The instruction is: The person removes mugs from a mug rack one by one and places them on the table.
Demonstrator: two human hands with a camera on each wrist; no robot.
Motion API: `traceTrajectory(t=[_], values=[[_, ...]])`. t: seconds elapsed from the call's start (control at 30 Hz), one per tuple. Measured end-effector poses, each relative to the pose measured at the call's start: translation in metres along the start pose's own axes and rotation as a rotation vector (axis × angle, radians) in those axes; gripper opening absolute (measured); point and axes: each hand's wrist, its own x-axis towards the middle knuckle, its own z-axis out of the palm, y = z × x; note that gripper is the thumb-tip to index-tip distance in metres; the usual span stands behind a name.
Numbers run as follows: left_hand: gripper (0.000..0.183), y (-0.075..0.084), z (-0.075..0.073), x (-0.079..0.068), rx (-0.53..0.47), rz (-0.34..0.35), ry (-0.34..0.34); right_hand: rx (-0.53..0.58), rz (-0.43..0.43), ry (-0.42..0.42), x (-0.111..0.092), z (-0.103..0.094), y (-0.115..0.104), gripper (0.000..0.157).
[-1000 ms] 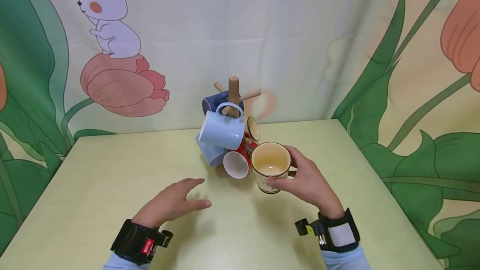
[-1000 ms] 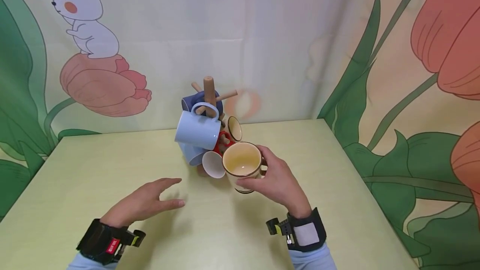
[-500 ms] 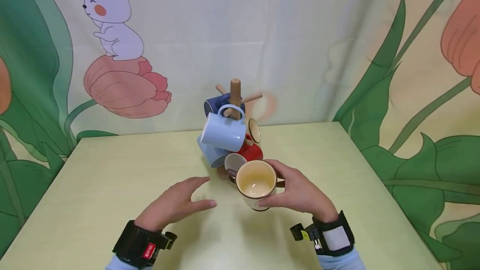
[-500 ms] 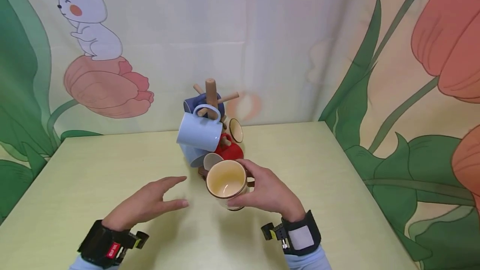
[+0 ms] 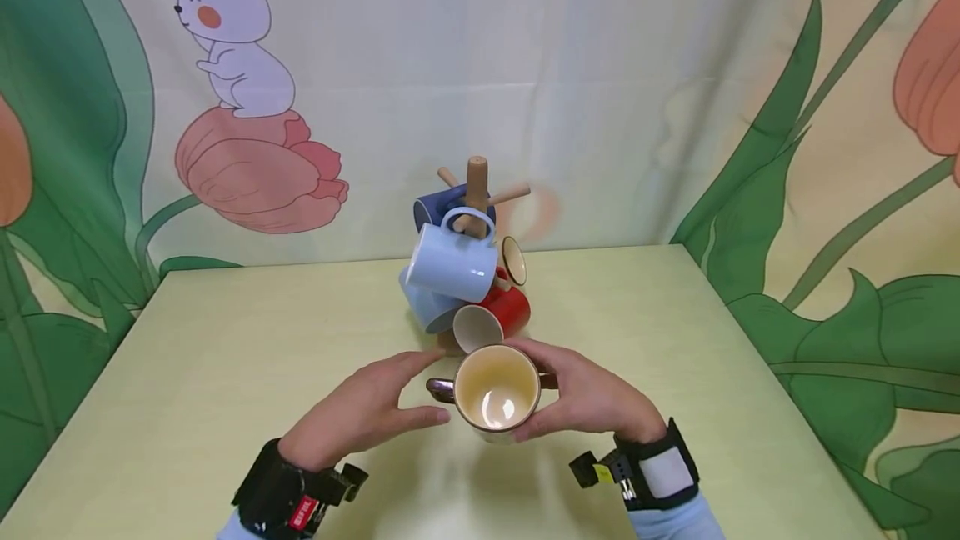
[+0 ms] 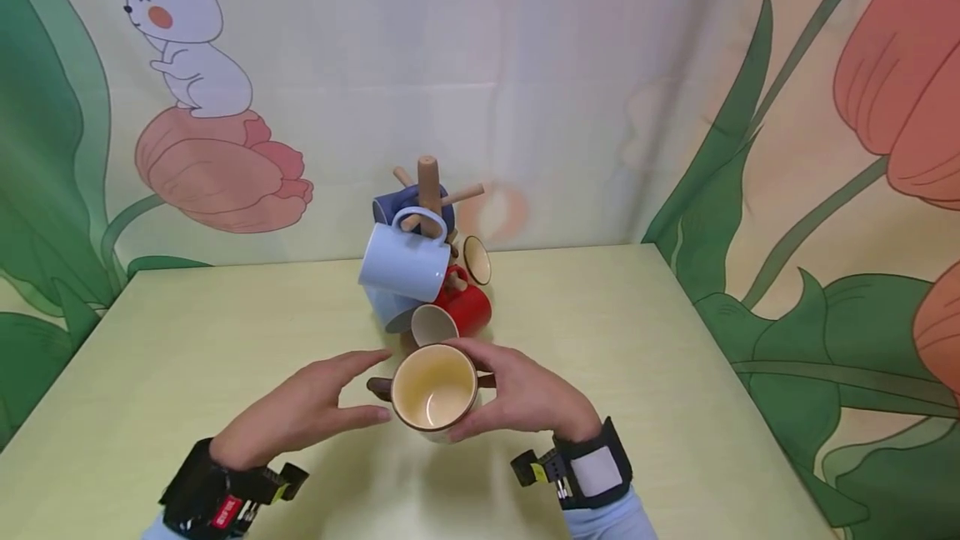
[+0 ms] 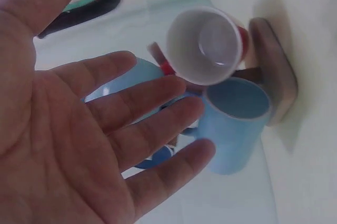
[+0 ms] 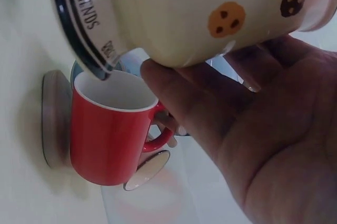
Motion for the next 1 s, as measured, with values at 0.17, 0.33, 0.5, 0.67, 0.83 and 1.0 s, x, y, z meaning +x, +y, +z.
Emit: traceTrajectory(t=[0.17, 0.33, 0.5, 0.67, 0.83, 1.0], values=[[0.065, 0.009, -0.003, -0.003, -0.028, 0.082, -0.009, 0.023, -0.014, -0.043, 0.003, 0.001, 0.001, 0.083], [0.042, 0.015, -0.004, -0.003, -0.029, 0.170, -0.032, 0.042, -0.013, -0.083, 0.006, 0.002, 0.005, 0.083], [0.017, 0.017, -0.003, -0.002, 0.015, 0.240, -0.027, 0.040, -0.009, -0.097, 0.010, 0.004, 0.007, 0.083], [0.007, 0.014, -0.001, -0.003, 0.039, 0.273, -0.019, 0.053, 0.004, -0.103, 0.012, 0.005, 0.008, 0.083], [0.006, 0.008, -0.002, -0.002, -0.030, 0.278, -0.051, 0.071, 0.015, -0.121, 0.013, 0.006, 0.010, 0.082], [0.008, 0.000, -0.003, -0.002, -0.173, 0.214, -0.098, 0.070, 0.021, -0.131, 0.015, 0.005, 0.013, 0.078]])
